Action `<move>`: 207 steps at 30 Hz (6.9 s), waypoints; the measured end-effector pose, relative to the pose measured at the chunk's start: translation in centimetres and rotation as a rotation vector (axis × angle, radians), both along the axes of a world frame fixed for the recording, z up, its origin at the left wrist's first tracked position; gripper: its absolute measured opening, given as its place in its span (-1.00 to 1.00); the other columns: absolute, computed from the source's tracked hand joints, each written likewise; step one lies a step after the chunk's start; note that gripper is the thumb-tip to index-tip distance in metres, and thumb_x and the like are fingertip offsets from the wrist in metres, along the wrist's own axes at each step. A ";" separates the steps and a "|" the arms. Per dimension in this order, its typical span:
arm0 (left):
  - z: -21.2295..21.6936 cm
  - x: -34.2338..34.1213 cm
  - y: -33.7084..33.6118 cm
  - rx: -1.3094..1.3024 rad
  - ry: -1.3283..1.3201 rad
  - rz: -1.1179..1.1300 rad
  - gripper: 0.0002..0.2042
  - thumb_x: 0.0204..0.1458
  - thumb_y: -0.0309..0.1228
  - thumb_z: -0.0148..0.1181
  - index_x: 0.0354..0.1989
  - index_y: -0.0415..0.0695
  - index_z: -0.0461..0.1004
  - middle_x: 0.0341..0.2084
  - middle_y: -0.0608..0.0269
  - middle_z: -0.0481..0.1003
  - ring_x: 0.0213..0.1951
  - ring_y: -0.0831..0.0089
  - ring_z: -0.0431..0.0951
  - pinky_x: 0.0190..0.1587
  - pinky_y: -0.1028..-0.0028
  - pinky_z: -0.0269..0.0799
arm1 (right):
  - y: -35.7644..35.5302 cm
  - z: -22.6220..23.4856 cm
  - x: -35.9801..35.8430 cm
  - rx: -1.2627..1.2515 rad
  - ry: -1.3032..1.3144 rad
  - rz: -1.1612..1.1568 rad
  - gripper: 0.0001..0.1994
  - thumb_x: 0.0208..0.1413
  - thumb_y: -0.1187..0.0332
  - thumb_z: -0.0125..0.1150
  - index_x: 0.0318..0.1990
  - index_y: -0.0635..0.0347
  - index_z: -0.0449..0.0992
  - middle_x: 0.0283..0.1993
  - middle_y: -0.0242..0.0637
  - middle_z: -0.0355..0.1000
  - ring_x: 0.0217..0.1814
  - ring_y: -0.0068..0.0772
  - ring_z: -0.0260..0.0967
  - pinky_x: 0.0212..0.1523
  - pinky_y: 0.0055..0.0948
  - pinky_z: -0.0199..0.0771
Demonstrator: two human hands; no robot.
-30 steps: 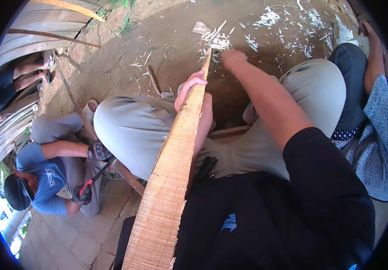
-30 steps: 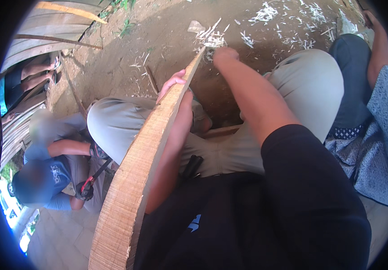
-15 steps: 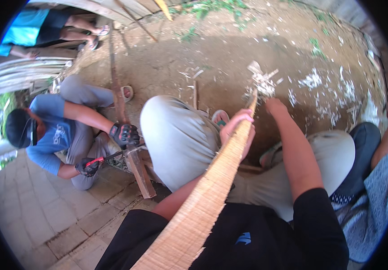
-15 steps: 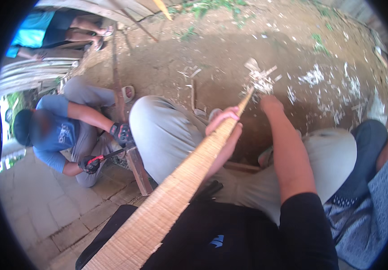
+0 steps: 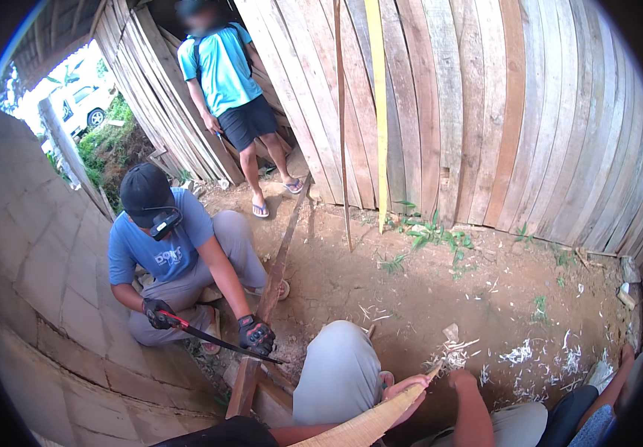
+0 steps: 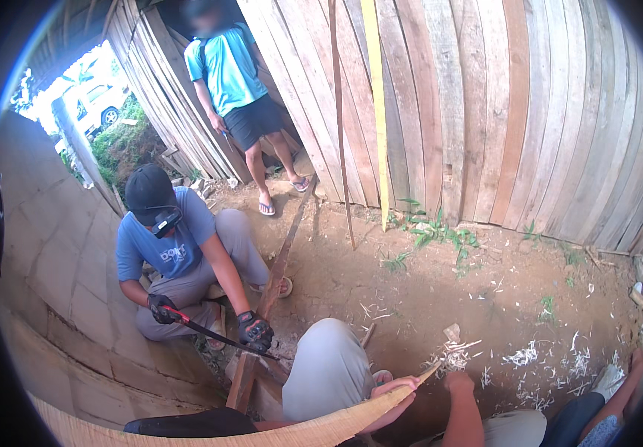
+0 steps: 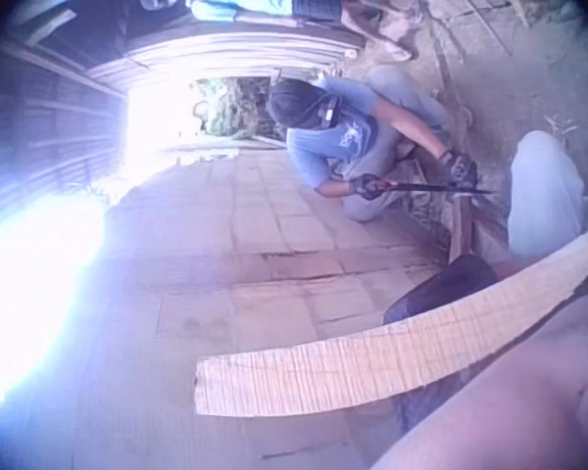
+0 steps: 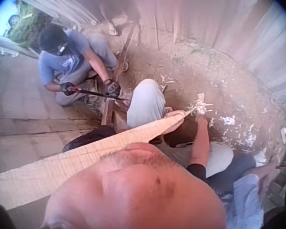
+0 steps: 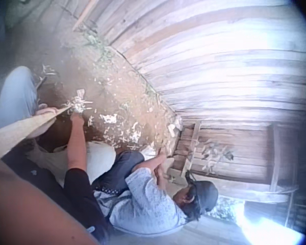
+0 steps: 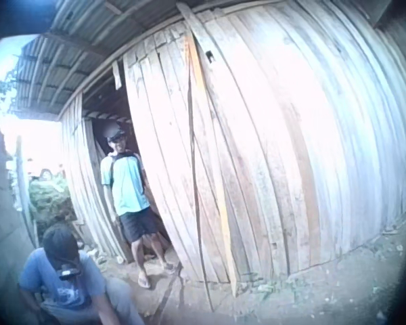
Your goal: The person sits on the ground and uses a chisel to shave and shape a long, thin piece of wood held between their legs. Another person is visible in the background using a hand saw on a separate piece of wood.
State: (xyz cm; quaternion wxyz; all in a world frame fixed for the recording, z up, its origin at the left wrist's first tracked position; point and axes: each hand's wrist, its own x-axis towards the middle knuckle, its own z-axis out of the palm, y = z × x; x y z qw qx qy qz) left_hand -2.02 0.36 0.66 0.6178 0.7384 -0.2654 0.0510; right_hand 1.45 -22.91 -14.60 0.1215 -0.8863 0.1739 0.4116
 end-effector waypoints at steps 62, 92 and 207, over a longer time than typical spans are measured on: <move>-0.3 1.3 -1.0 0.192 0.566 -0.168 -0.71 0.14 -0.62 0.12 0.03 -0.14 0.33 0.17 0.09 0.35 -0.05 0.41 0.53 -0.19 0.52 0.58 | 4.4 0.1 1.1 0.096 -0.052 -0.734 -0.69 0.20 0.36 0.12 0.06 0.16 0.60 0.13 -0.24 0.54 0.11 -0.17 0.55 -0.05 -0.18 0.63; 0.8 1.2 -0.8 0.150 0.501 -0.086 -0.76 0.05 -0.68 0.13 -0.12 -0.12 0.42 -0.03 0.18 0.49 -0.07 0.45 0.50 0.02 0.51 0.36 | 3.3 3.1 1.0 0.013 0.079 -0.365 -0.63 0.25 0.30 0.02 0.17 0.03 0.54 0.30 -0.28 0.41 0.34 -0.23 0.36 0.20 -0.24 0.42; -1.3 1.5 -0.9 0.073 0.459 -0.067 -0.72 -0.01 -0.73 0.12 -0.14 -0.13 0.44 -0.08 0.25 0.53 -0.24 0.57 0.46 -0.08 0.58 0.33 | 0.0 -8.5 2.6 0.084 0.173 -0.055 -0.64 0.15 0.33 0.08 0.08 0.14 0.58 0.21 -0.16 0.47 0.26 -0.06 0.42 0.17 -0.17 0.46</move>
